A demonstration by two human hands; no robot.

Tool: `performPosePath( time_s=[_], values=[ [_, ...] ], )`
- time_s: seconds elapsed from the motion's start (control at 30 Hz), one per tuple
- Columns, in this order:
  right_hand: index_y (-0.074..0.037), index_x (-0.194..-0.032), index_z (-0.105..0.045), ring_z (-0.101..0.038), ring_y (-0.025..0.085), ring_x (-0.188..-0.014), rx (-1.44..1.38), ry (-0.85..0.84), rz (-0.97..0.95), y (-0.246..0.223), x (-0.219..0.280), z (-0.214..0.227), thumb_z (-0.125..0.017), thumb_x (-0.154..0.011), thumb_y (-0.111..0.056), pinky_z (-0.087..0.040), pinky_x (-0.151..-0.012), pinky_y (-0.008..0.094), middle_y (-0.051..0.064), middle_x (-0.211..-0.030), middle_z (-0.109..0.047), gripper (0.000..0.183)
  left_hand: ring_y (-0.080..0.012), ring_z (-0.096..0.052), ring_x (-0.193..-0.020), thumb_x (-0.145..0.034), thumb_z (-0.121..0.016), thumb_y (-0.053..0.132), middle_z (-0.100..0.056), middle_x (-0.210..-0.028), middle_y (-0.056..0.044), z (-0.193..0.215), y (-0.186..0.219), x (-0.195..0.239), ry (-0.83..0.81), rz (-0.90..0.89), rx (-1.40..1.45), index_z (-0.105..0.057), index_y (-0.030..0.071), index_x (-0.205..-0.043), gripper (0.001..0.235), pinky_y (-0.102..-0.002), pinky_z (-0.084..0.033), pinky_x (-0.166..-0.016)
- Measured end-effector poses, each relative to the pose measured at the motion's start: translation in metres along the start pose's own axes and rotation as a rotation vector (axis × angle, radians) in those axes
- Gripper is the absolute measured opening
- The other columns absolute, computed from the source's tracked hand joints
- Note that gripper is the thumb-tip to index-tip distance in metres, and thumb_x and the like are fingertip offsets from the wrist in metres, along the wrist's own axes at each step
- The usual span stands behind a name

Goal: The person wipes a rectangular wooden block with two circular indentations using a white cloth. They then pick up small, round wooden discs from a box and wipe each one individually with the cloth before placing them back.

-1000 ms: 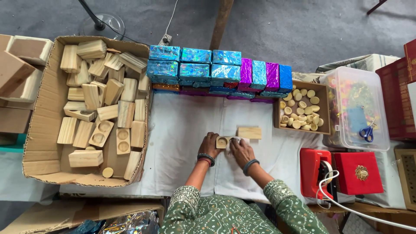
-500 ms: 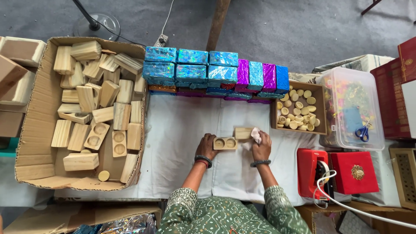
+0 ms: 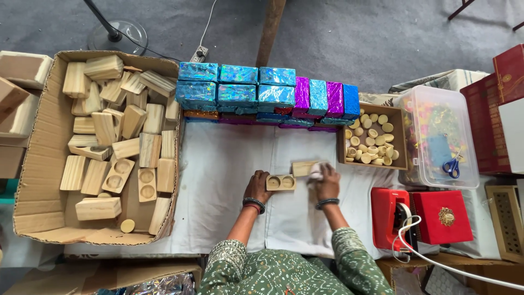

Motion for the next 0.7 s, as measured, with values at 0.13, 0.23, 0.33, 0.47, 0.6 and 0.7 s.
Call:
performPosePath(
  time_s=[0.13, 0.23, 0.33, 0.47, 0.6, 0.7],
  values=[
    [-0.012, -0.138, -0.065, -0.065, 0.034, -0.125, -0.371, 0.035, -0.554, 0.026, 0.0, 0.006, -0.067, -0.09, -0.01, -0.053, -0.106, 0.042, 0.015, -0.138, -0.066, 0.049, -0.0313, -0.057, -0.117, -0.066, -0.091, 0.017, -0.057, -0.126, -0.006, 0.005, 0.004, 0.001, -0.007, 0.008, 0.0, -0.061, 0.015, -0.121, 0.062, -0.042, -0.051, -0.098],
    [-0.008, -0.142, -0.058, -0.063, 0.036, -0.124, -0.534, 0.061, -0.668, 0.013, 0.017, -0.027, -0.069, -0.089, -0.014, -0.05, -0.104, 0.044, 0.021, -0.135, -0.064, 0.054, -0.0313, -0.057, -0.116, -0.069, -0.091, 0.021, -0.056, -0.127, -0.006, 0.005, 0.007, 0.001, -0.03, 0.042, -0.025, -0.06, 0.014, -0.121, 0.061, -0.043, -0.051, -0.098],
    [-0.006, -0.148, -0.048, -0.054, 0.037, -0.128, -0.433, 0.176, -0.43, -0.003, 0.03, -0.043, -0.07, -0.085, -0.009, -0.044, -0.108, 0.042, 0.023, -0.141, -0.053, 0.067, -0.0319, -0.057, -0.116, -0.069, -0.092, 0.027, -0.056, -0.126, -0.007, 0.008, 0.009, 0.002, -0.029, 0.016, -0.027, -0.061, 0.014, -0.121, 0.062, -0.043, -0.051, -0.099],
    [-0.008, -0.148, -0.046, -0.058, 0.035, -0.124, -0.555, 0.106, -0.455, -0.031, 0.046, -0.049, -0.067, -0.085, -0.008, -0.047, -0.105, 0.041, 0.021, -0.138, -0.056, 0.066, -0.0315, -0.057, -0.117, -0.069, -0.09, 0.024, -0.057, -0.127, -0.006, 0.004, 0.007, 0.001, -0.016, 0.005, -0.038, -0.061, 0.014, -0.121, 0.06, -0.043, -0.052, -0.098],
    [-0.007, -0.127, -0.062, -0.063, 0.037, -0.119, -0.556, -0.021, -0.201, -0.07, 0.054, -0.011, -0.062, -0.078, 0.0, -0.051, -0.1, 0.042, 0.016, -0.129, -0.065, 0.049, -0.0321, -0.058, -0.116, -0.07, -0.09, 0.026, -0.057, -0.128, -0.007, 0.0, 0.004, -0.001, -0.023, 0.028, -0.035, -0.061, 0.014, -0.122, 0.061, -0.044, -0.052, -0.097],
    [-0.007, -0.113, -0.07, -0.066, 0.035, -0.113, -0.457, -0.133, -0.075, -0.085, 0.055, 0.027, -0.061, -0.075, 0.002, -0.054, -0.095, 0.042, 0.012, -0.124, -0.068, 0.041, -0.0324, -0.058, -0.116, -0.071, -0.09, 0.025, -0.057, -0.128, -0.007, -0.002, 0.001, -0.001, -0.01, 0.036, -0.031, -0.062, 0.014, -0.121, 0.058, -0.044, -0.052, -0.097]
  ],
)
Point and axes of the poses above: each hand's wrist, its own x-axis away from the middle knuckle, its own z-axis out of the back of the hand, y = z × x, the point moved 4 cm from there along -x, towards the middle knuckle
